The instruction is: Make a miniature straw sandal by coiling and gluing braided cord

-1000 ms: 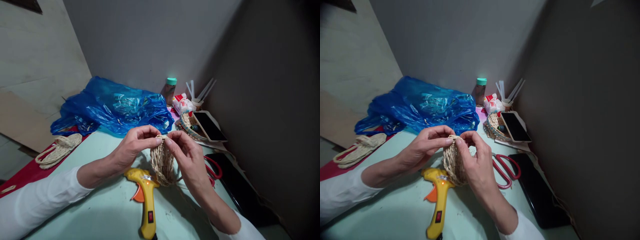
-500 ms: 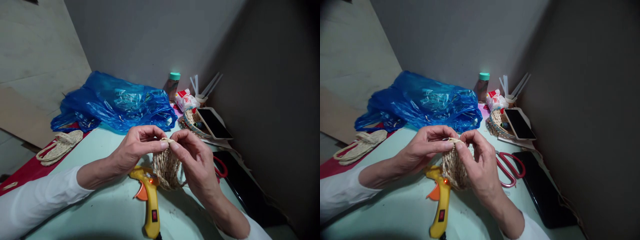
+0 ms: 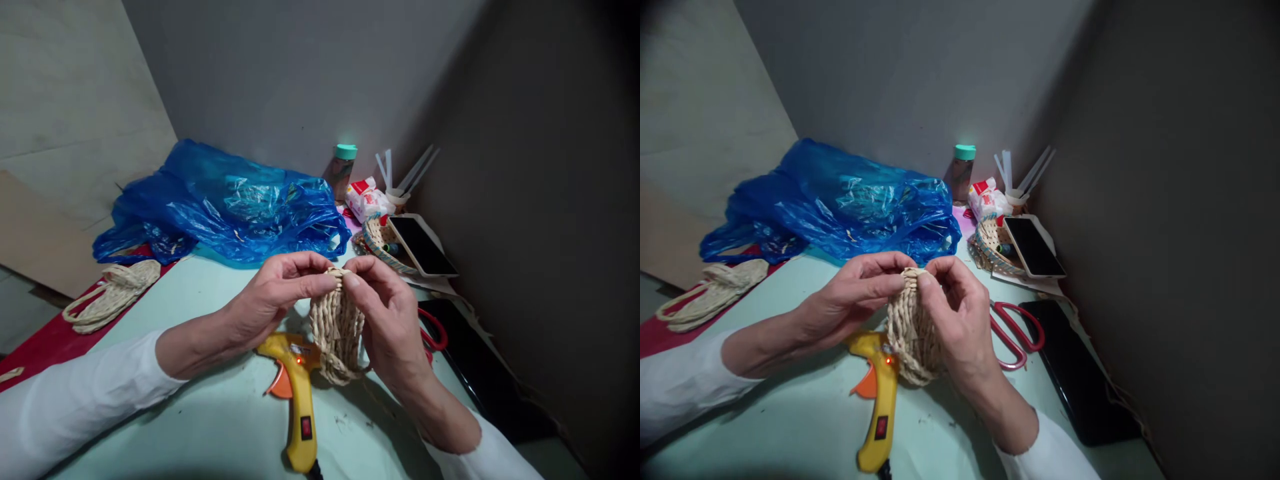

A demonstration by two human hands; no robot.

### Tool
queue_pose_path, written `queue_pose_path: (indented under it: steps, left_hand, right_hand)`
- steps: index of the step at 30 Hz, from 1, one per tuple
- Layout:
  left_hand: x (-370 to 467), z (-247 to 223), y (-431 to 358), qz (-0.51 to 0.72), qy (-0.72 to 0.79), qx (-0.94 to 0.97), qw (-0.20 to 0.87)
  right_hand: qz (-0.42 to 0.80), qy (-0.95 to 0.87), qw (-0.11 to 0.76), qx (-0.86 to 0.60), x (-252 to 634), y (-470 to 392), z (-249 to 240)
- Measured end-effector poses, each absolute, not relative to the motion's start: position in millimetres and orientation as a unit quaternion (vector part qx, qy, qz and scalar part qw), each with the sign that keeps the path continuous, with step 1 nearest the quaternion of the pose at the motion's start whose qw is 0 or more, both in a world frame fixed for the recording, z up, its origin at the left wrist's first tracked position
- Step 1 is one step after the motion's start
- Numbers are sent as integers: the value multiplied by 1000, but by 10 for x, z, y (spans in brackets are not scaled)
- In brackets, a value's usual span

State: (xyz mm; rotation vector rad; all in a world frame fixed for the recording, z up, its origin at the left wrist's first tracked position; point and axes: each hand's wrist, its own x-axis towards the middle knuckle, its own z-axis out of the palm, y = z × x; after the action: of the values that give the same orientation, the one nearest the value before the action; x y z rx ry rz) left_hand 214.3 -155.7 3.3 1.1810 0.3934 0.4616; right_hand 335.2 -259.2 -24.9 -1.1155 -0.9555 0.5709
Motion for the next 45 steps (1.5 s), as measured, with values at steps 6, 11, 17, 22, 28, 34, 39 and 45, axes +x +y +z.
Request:
queue_pose_path:
  steps: [6,11,17,22,28,34,39,45]
  left_hand:
    - [2117,92,-1472,229,157,548,789]
    - [2090,138,-1466,235,153,622,732]
    - [2096,113,-1466,250,161,626,721]
    - [2090,102,-1460,257,160,610,732]
    - [2065,103,-1499,266,165,588,746]
    - [2072,101,-1536,272,165,567,760]
    - [2101,58,-1507,277,170,580,747]
    - [2124,64,-1527,301,186,559,750]
  right_hand:
    - [326,-406,715,-466,3400,-2622,-304]
    - [295,-433,706,-476,3367,-2630,-259]
    - [266,-455,695,-489,3343,-2605,-216]
    - [247,-474,678,-504,3321,-2632,-212]
    - [217,-479,663,-532,3275,-2666,-181]
    - [194,-475,648,-563,3243,-2655,-176]
    - [232,-465,656,-548,3328,-2596,-228]
    - [308,-420,687,-507,3422,-2592,-217]
